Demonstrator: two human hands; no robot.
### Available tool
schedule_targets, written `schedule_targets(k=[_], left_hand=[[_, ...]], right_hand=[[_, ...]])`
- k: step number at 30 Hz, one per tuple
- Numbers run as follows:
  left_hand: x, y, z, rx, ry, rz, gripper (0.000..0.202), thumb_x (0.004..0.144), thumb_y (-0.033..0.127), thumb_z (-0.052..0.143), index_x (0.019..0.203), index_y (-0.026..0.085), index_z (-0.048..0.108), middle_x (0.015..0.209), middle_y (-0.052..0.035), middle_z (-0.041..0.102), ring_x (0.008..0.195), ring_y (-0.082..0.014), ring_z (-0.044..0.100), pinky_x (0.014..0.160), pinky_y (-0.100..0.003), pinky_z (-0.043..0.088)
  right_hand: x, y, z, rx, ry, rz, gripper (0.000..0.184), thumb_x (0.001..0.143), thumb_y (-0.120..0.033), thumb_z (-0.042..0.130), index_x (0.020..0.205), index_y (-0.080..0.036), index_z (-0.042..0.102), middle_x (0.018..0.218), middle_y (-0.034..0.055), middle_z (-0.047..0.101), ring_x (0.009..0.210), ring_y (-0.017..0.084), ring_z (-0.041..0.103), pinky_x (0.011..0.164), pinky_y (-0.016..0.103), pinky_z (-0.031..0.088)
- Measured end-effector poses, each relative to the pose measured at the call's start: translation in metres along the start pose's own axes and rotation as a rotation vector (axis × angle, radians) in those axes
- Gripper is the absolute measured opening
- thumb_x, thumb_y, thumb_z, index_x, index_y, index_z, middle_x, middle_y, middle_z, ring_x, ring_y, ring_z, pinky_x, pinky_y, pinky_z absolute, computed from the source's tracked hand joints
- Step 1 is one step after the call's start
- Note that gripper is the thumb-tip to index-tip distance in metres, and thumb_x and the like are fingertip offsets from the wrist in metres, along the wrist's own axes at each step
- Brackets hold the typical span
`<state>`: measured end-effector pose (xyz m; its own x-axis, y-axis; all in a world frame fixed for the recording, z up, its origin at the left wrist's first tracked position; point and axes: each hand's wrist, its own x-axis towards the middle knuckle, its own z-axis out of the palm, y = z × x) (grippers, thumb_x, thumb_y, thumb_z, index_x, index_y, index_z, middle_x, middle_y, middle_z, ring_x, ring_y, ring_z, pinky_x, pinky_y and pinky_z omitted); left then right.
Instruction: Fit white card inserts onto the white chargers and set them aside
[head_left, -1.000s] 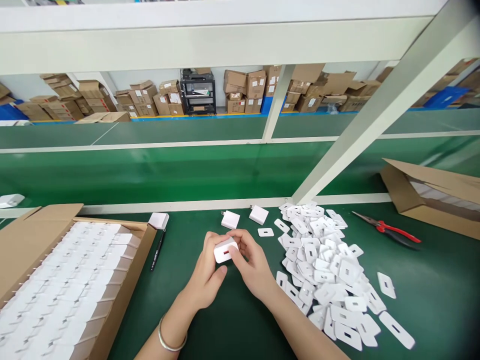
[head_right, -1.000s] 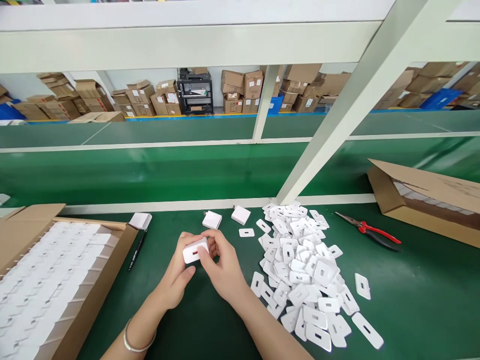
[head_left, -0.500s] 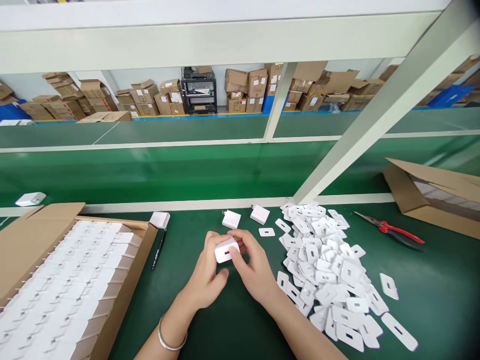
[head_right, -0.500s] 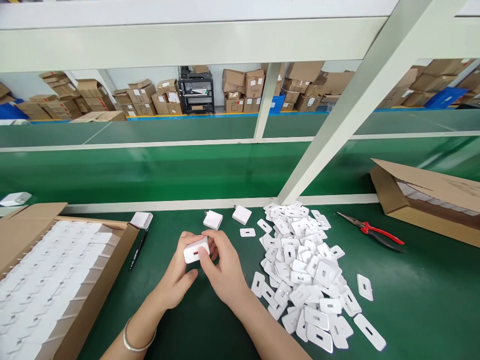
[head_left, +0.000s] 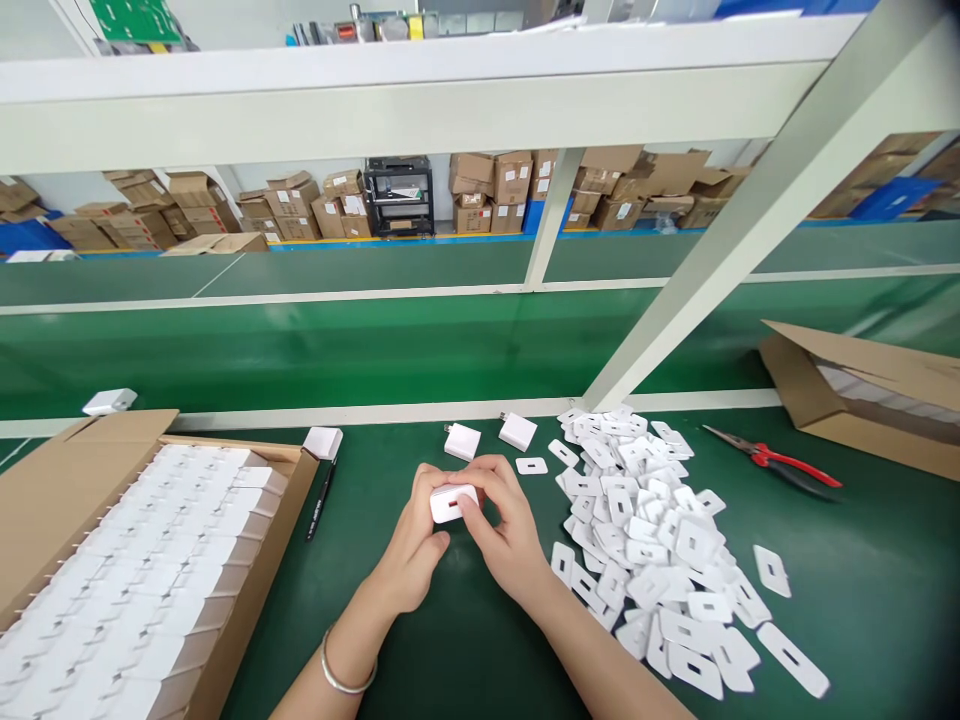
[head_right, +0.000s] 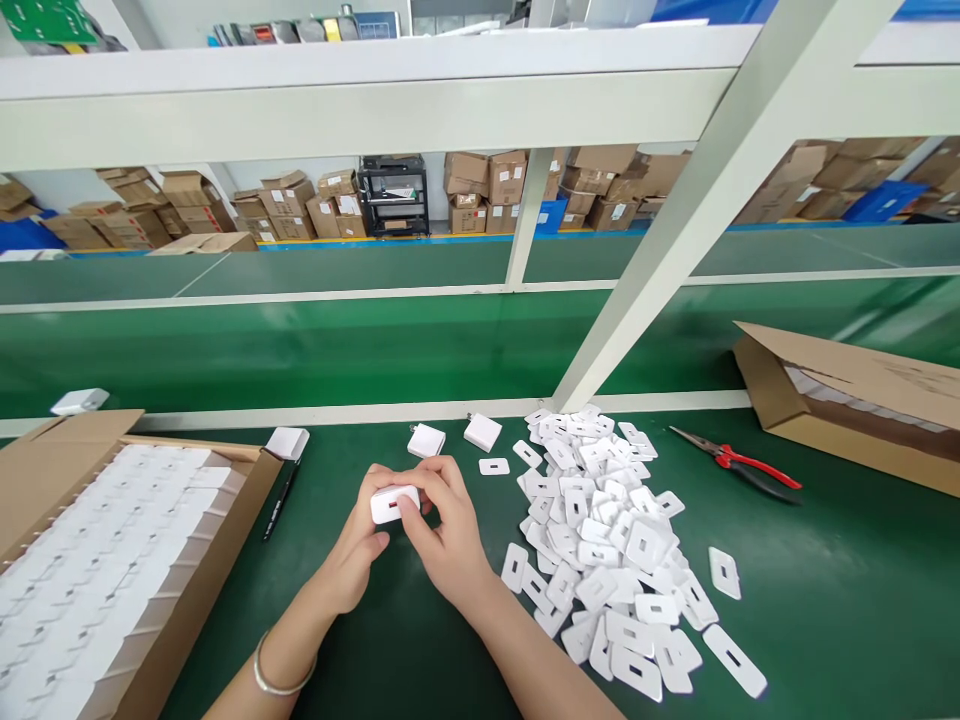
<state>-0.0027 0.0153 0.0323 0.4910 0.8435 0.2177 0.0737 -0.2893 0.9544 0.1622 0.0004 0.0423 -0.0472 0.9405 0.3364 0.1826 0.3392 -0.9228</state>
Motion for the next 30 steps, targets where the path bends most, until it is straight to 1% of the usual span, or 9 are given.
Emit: schedule_targets(k=[5,9,14,18,22,24,26,28,30], left_hand=[[0.0,0.0,0.001,0.011,0.009,0.014,0.045,0.102,0.055,0.038,0.133,0.024,0.046,0.115,-0.0079,0.046,0.103,-0.0276,0.053,0.092,-0.046,0.047],[0.0,-0.002,0.002,0.003,0.045,-0.022,0.04,0.104,0.05,0.032,0.131,0.024,0.047,0.113,-0.007,0.046,0.101,-0.0261,0.054,0.091,-0.045,0.047],[0.0,0.001,0.0,0.008,0.008,-0.01,0.035,0.094,0.032,0.042,0.128,0.023,0.047,0.113,-0.0067,0.047,0.102,-0.0269,0.053,0.091,-0.046,0.047],[0.001,0.0,0.003,-0.001,0.051,-0.038,0.043,0.083,0.013,0.043,0.125,0.024,0.048,0.112,-0.0058,0.049,0.101,-0.025,0.054,0.09,-0.042,0.047],[0.002,-0.006,0.008,0.005,0.1,-0.091,0.047,0.081,0.007,0.043,0.124,0.026,0.048,0.113,-0.0054,0.052,0.096,-0.0221,0.055,0.085,-0.037,0.047],[0.002,-0.01,0.011,0.032,0.141,-0.124,0.046,0.081,0.008,0.044,0.123,0.026,0.048,0.108,-0.0046,0.053,0.087,-0.0202,0.053,0.081,-0.035,0.046],[0.002,-0.015,0.013,0.065,0.166,-0.175,0.043,0.082,0.011,0.046,0.122,0.026,0.049,0.101,-0.0035,0.053,0.079,-0.0191,0.051,0.075,-0.033,0.044],[0.003,-0.022,0.016,0.107,0.165,-0.229,0.039,0.082,0.016,0.048,0.121,0.026,0.049,0.096,-0.0025,0.054,0.076,-0.0194,0.051,0.073,-0.032,0.043],[0.004,-0.027,0.019,0.146,0.145,-0.263,0.039,0.083,0.02,0.05,0.121,0.026,0.049,0.094,-0.0025,0.055,0.076,-0.0205,0.053,0.073,-0.033,0.044]], right_hand=[[-0.001,0.001,0.001,0.005,0.02,-0.013,0.022,0.101,-0.028,0.056,0.115,-0.032,0.072,0.107,0.0051,0.054,0.083,0.019,0.057,0.072,0.036,0.051],[-0.001,0.001,0.001,0.011,0.026,-0.013,0.022,0.1,-0.028,0.057,0.115,-0.034,0.073,0.106,0.0051,0.054,0.085,0.019,0.057,0.072,0.035,0.052],[0.0,0.001,0.002,-0.001,0.038,-0.042,0.024,0.1,-0.026,0.057,0.116,-0.034,0.073,0.105,0.0049,0.056,0.083,0.019,0.058,0.073,0.036,0.053],[-0.001,0.005,0.004,0.003,0.084,-0.094,0.021,0.099,-0.024,0.059,0.11,-0.033,0.074,0.104,0.005,0.058,0.082,0.019,0.06,0.073,0.036,0.053],[-0.004,0.0,0.003,0.02,0.127,-0.138,0.015,0.097,-0.023,0.062,0.1,-0.031,0.075,0.102,0.0057,0.063,0.089,0.022,0.063,0.07,0.036,0.051],[0.0,-0.017,-0.008,0.052,0.198,-0.155,0.013,0.098,-0.024,0.062,0.098,-0.03,0.073,0.098,0.0055,0.064,0.089,0.022,0.064,0.069,0.035,0.051],[0.018,-0.046,-0.027,0.036,0.333,-0.181,0.011,0.099,-0.026,0.06,0.095,-0.028,0.07,0.09,0.0043,0.064,0.081,0.021,0.063,0.065,0.033,0.05],[0.052,-0.087,-0.057,-0.084,0.488,-0.245,0.008,0.099,-0.029,0.062,0.093,-0.027,0.068,0.082,0.0016,0.062,0.066,0.017,0.057,0.059,0.031,0.047],[0.104,-0.132,-0.094,-0.261,0.643,-0.437,0.007,0.096,-0.031,0.065,0.092,-0.025,0.067,0.08,0.0011,0.063,0.066,0.017,0.056,0.062,0.032,0.048]])
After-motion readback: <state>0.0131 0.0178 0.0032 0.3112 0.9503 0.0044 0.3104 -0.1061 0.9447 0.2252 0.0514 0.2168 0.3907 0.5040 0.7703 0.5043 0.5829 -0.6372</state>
